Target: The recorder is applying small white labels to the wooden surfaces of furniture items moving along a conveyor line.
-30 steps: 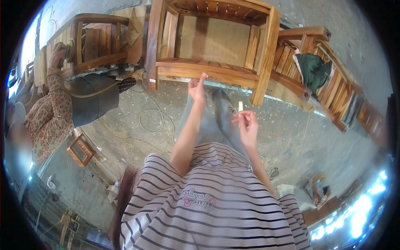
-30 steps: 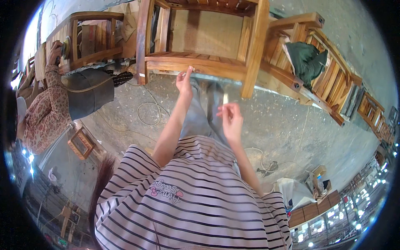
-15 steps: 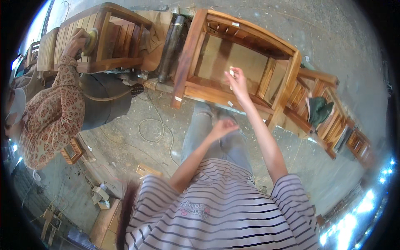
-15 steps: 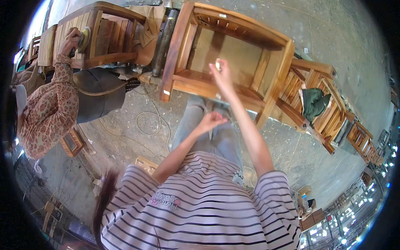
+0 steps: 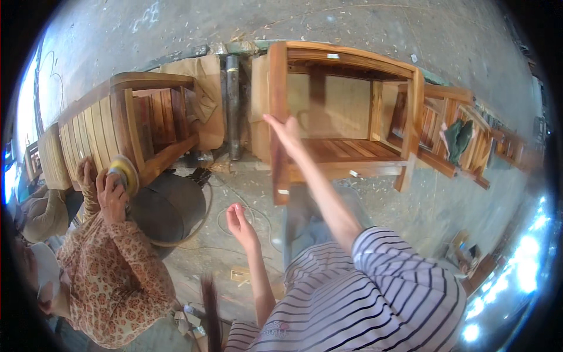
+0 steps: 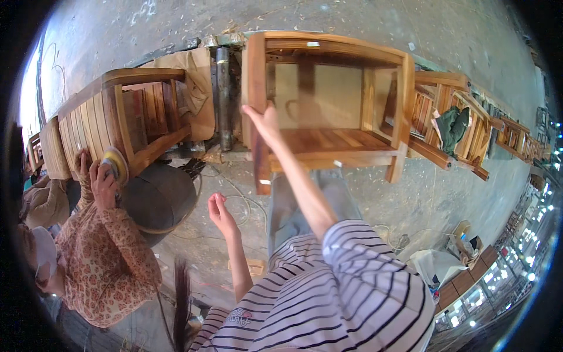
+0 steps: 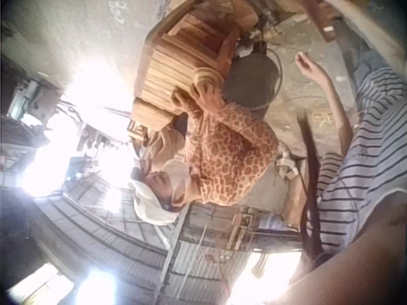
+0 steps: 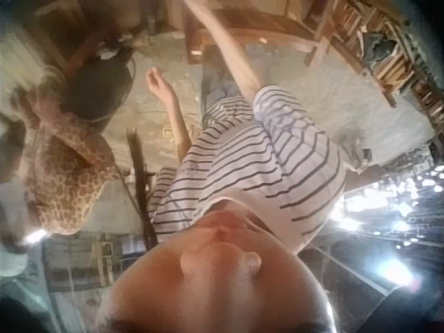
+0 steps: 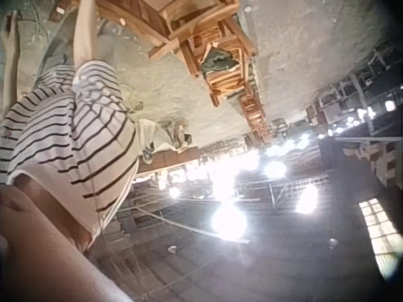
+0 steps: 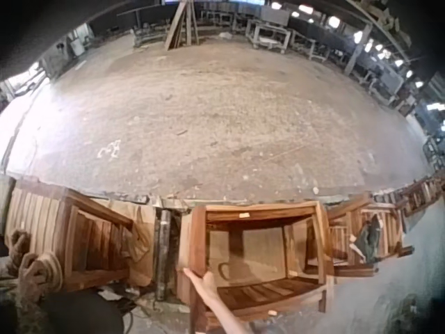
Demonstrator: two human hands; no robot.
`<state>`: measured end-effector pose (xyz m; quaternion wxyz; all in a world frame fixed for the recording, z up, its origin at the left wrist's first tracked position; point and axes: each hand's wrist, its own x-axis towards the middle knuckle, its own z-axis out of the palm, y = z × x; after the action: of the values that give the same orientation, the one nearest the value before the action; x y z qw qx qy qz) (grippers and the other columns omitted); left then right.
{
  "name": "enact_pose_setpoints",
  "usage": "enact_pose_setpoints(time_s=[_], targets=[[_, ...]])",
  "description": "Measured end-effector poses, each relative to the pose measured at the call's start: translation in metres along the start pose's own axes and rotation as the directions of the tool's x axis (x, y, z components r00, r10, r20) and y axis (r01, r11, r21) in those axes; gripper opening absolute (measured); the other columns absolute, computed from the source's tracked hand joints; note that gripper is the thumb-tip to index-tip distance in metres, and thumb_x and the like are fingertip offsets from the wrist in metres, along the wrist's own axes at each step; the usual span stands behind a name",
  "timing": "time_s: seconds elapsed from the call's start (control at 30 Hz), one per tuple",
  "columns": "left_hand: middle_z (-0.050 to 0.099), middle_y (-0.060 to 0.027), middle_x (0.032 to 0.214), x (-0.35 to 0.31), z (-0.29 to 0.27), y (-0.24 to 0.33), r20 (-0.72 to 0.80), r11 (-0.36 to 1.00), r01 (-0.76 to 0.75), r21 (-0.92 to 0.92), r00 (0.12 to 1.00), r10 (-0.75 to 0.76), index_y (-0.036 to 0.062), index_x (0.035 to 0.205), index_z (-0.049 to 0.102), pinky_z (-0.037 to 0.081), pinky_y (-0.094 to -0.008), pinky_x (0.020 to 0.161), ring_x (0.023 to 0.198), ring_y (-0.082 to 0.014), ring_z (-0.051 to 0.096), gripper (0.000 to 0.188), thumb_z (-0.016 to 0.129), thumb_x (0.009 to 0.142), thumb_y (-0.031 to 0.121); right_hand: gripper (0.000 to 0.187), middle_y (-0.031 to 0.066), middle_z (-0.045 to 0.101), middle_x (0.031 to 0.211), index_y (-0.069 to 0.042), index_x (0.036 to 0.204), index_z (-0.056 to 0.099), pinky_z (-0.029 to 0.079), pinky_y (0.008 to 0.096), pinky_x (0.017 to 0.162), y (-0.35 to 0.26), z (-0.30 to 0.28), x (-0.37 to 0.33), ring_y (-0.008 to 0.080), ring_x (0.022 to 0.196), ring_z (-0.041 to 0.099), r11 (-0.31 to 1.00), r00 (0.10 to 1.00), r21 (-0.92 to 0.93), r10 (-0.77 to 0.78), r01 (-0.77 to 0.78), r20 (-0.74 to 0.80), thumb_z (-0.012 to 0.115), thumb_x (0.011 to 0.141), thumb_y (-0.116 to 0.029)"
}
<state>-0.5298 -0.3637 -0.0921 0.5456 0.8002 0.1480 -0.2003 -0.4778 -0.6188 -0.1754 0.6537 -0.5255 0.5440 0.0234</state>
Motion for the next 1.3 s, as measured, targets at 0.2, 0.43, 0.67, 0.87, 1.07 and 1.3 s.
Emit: enact_pose_setpoints(time_s=[0.2,0.43,0.67,0.87,1.07,1.3], targets=[[0.054,-0.0017,0.106,0.020,0.019,0.016,-0.123,0.983,0.168,-0.076,0.977,-0.177,0.0105,0.115,0.054,0.031,-0.0467,0.099,0.104,-0.0159,0.049,0.042,0.039,0.100,0.047,0.125,0.0366,0.025,0.147,0.020,0.141,0.013,0.022,0.0418,0.116,-0.040,-0.108,-0.061,0.0387,0.140,0.026,0.983,0.993,0.173,0.078,-0.061,-0.090,0.077,0.069,-0.060],[0.059,-0.0086,0.113,0.009,-0.026,-0.077,-0.228,0.950,0.249,-0.188,0.930,-0.288,0.0102,0.124,0.053,0.044,-0.0379,0.090,0.107,-0.0207,0.055,0.049,0.045,0.097,0.050,0.069,0.0169,0.062,0.097,0.001,0.120,0.049,0.056,0.0343,0.063,-0.134,-0.245,-0.170,0.0231,0.076,0.065,0.786,0.988,0.618,-0.071,-0.030,0.139,0.066,0.079,-0.050],[0.059,-0.0066,0.117,-0.089,-0.038,-0.103,-0.266,0.972,0.215,-0.090,0.936,-0.232,0.0059,0.128,0.050,0.043,-0.0381,0.093,0.113,-0.0197,0.053,0.053,0.041,0.099,0.050,0.057,0.0077,0.046,0.077,-0.004,0.110,0.049,0.043,0.0316,0.057,-0.091,-0.314,-0.142,0.0197,0.061,0.048,0.469,0.821,0.855,-0.384,-0.220,0.422,0.064,0.080,-0.049],[0.061,-0.0072,0.111,-0.169,-0.017,-0.094,-0.088,0.944,0.294,0.152,0.955,-0.284,0.0072,0.124,0.053,0.040,-0.0414,0.087,0.105,-0.0199,0.053,0.058,0.036,0.098,0.056,0.057,0.0045,0.047,0.078,-0.006,0.109,0.050,0.043,0.0320,0.060,-0.030,-0.326,-0.114,0.0175,0.059,0.048,0.427,0.814,0.854,-0.354,-0.297,0.460,0.065,0.078,-0.051],[0.060,-0.0133,0.119,-0.204,-0.081,-0.271,-0.019,0.958,0.220,0.186,0.975,-0.220,0.0027,0.122,0.055,0.043,-0.0378,0.088,0.107,-0.0247,0.055,0.062,0.039,0.097,0.057,0.072,0.0101,0.059,0.090,-0.005,0.117,0.052,0.047,0.0344,0.070,0.003,-0.322,-0.112,0.0217,0.068,0.056,0.459,0.729,0.760,-0.293,-0.460,0.619,0.052,0.083,-0.068],[0.065,-0.0203,0.113,-0.217,0.007,-0.182,0.276,0.759,0.204,0.619,0.847,-0.454,0.0007,0.114,0.065,0.046,-0.0379,0.085,0.105,-0.0258,0.060,0.066,0.045,0.093,0.060,0.049,0.0136,0.065,0.105,-0.002,0.121,0.052,0.050,0.0337,0.081,0.026,-0.380,-0.123,0.0213,0.091,0.064,0.837,0.995,0.543,-0.100,0.074,0.019,0.049,0.096,-0.044]])
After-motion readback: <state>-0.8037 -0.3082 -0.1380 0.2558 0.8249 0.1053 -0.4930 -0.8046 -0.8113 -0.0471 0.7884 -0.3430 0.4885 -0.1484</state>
